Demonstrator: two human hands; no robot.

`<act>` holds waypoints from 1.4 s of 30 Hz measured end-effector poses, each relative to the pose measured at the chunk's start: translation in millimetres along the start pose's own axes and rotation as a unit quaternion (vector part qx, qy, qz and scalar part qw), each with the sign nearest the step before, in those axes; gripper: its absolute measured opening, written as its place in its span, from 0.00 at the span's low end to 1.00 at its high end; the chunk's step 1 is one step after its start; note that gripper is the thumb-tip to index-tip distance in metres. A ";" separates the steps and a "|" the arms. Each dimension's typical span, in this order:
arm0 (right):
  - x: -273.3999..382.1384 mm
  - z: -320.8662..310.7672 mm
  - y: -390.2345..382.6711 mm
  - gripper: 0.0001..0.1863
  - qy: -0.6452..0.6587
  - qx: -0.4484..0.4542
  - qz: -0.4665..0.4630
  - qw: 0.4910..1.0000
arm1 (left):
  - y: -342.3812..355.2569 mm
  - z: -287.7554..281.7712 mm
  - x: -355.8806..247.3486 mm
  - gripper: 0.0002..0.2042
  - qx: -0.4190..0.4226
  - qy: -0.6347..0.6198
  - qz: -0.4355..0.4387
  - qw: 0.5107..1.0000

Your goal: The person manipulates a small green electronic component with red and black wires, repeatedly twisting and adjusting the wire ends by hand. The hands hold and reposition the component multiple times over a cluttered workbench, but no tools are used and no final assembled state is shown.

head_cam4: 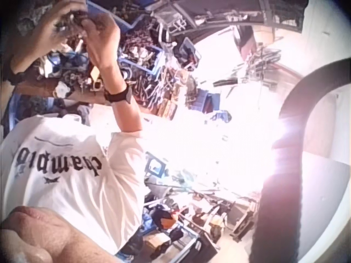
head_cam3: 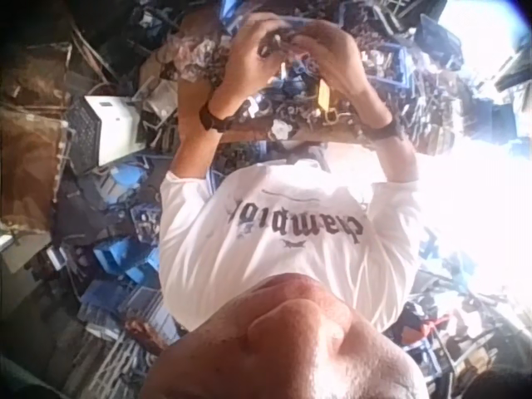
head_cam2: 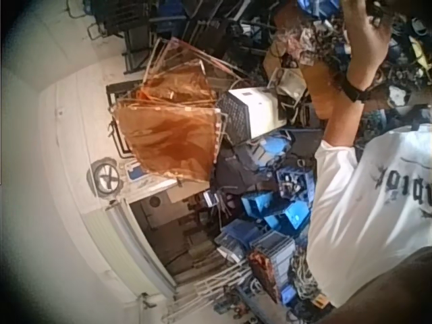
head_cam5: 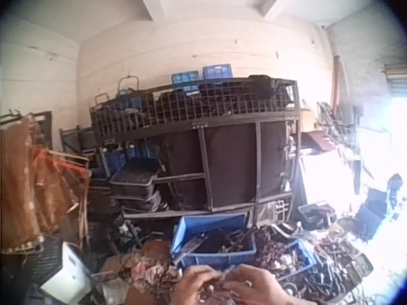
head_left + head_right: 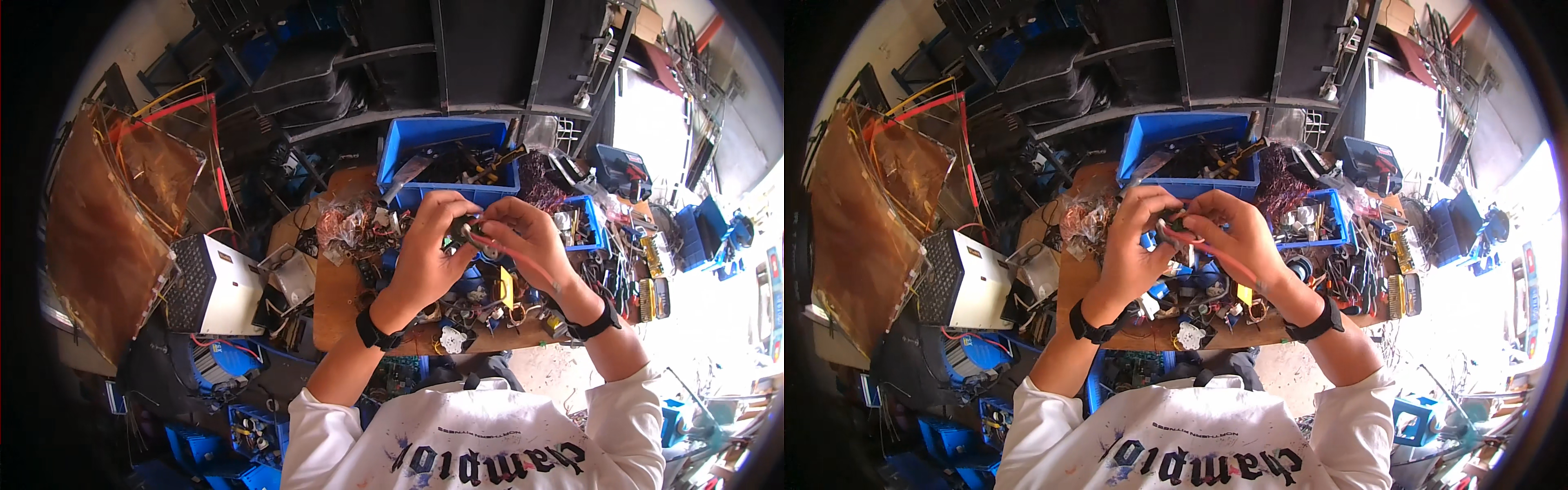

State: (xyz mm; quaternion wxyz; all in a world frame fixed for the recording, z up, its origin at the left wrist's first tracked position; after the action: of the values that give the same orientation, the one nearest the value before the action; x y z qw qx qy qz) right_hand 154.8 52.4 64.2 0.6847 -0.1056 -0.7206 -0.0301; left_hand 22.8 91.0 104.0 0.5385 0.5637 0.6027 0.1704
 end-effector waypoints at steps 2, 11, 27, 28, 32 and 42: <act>5.9 -3.6 -0.6 0.10 -0.040 -0.039 -0.002 0.998 | 6.0 2.0 -5.6 0.22 0.024 0.025 0.029 0.999; 13.7 -6.6 2.4 0.08 -0.085 -0.051 -0.030 0.995 | 15.8 -0.6 -1.6 0.21 0.054 0.000 0.029 0.998; 32.6 -2.8 11.2 0.09 -0.103 -0.004 -0.011 0.995 | 13.9 4.5 11.6 0.19 0.012 -0.054 -0.036 0.998; 36.2 -3.6 11.2 0.09 -0.132 -0.013 -0.028 0.991 | 12.9 5.1 13.9 0.18 0.015 -0.062 -0.049 0.997; 38.2 -7.8 6.9 0.08 -0.130 -0.033 -0.095 0.986 | 7.5 6.7 20.6 0.16 0.003 -0.126 -0.087 0.988; 3.1 -11.0 4.3 0.08 0.246 0.008 -0.039 0.969 | -1.7 13.4 28.7 0.15 -0.097 -0.257 -0.155 0.949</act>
State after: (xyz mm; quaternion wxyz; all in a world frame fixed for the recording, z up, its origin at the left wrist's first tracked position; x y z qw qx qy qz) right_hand 166.3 54.9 67.5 0.8398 -0.0617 -0.5340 -0.0757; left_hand 39.4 109.9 84.7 0.7471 0.4330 0.5042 -0.0080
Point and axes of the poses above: each hand's wrist, its own y-axis towards the middle knuckle, its own z-axis out of the palm, x = y × z, the point moved 10 cm from there along y, towards the middle knuckle, and after that the axes turned 15 degrees about z, right-handed, at the moved point
